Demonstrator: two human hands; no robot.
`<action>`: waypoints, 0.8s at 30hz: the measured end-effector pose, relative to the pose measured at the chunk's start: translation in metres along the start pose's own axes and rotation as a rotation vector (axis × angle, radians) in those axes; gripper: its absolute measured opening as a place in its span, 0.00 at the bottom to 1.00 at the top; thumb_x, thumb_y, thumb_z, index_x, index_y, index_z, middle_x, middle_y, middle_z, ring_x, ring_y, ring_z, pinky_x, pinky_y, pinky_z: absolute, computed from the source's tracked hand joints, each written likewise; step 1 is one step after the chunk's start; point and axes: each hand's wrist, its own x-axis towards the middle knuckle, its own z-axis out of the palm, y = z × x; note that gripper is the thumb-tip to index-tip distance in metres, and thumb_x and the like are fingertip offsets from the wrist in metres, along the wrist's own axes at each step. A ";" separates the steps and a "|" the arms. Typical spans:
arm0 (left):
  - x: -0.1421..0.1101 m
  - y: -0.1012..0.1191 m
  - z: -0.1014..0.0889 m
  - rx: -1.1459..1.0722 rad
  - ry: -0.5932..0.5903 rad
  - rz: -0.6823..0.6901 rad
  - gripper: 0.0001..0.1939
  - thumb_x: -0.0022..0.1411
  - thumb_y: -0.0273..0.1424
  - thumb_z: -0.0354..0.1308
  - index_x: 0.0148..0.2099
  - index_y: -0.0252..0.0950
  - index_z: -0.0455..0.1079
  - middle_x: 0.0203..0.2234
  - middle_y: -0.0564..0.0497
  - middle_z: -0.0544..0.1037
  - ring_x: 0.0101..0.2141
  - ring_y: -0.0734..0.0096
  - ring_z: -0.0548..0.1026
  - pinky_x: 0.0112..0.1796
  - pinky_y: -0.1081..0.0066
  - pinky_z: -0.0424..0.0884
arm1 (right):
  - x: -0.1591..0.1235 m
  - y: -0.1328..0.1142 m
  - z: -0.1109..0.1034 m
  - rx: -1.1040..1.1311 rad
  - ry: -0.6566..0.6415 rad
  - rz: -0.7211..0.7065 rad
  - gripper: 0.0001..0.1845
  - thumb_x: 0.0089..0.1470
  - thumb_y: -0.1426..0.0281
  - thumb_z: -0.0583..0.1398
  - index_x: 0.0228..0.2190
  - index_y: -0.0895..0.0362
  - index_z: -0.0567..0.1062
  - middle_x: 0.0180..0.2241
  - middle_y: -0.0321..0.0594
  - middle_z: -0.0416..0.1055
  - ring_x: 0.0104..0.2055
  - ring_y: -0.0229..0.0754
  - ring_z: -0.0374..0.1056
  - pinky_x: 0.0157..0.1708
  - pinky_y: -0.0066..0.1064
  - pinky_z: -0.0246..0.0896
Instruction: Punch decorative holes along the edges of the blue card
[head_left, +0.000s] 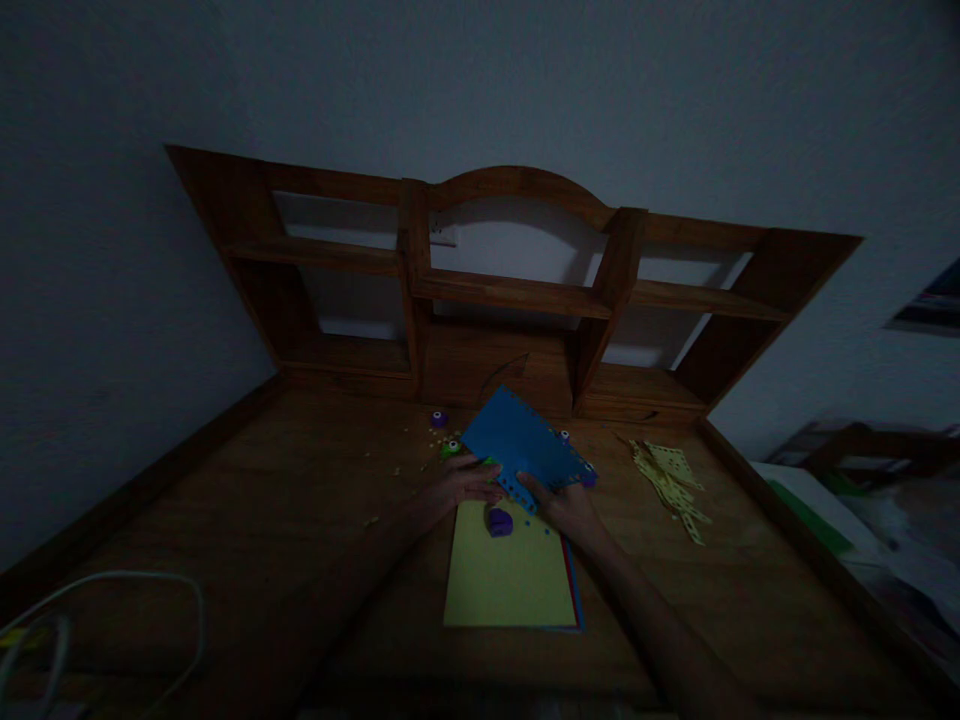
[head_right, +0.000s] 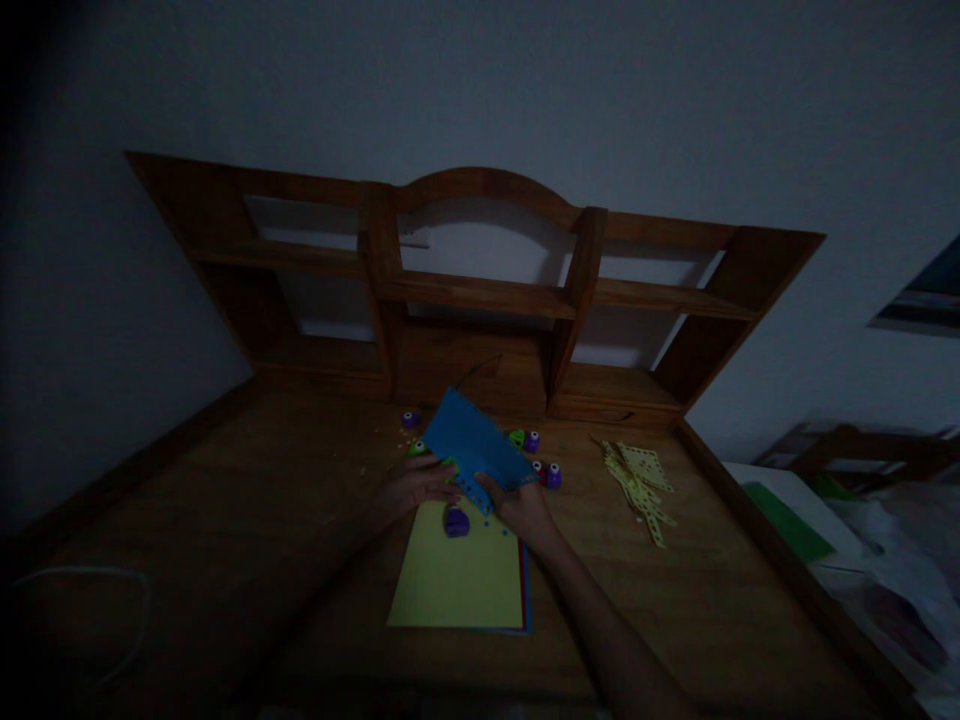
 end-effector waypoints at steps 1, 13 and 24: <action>0.000 -0.001 0.000 -0.015 0.012 0.004 0.20 0.51 0.35 0.73 0.43 0.32 0.76 0.39 0.41 0.81 0.34 0.57 0.81 0.44 0.56 0.75 | 0.000 0.000 0.000 -0.004 0.000 -0.006 0.31 0.49 0.56 0.68 0.53 0.55 0.74 0.51 0.47 0.74 0.55 0.54 0.69 0.61 0.50 0.57; -0.003 0.000 0.007 0.092 0.061 0.108 0.19 0.51 0.38 0.72 0.42 0.33 0.78 0.40 0.44 0.82 0.38 0.57 0.80 0.44 0.58 0.76 | -0.001 -0.006 0.002 0.023 -0.090 0.012 0.24 0.53 0.56 0.65 0.49 0.55 0.76 0.48 0.46 0.76 0.50 0.53 0.73 0.56 0.49 0.64; -0.006 0.010 0.013 0.292 0.144 0.065 0.22 0.49 0.44 0.71 0.37 0.30 0.78 0.31 0.44 0.82 0.33 0.58 0.79 0.39 0.64 0.74 | -0.005 -0.004 0.006 -0.007 -0.014 0.022 0.27 0.52 0.53 0.66 0.49 0.57 0.75 0.50 0.47 0.75 0.50 0.54 0.73 0.53 0.46 0.67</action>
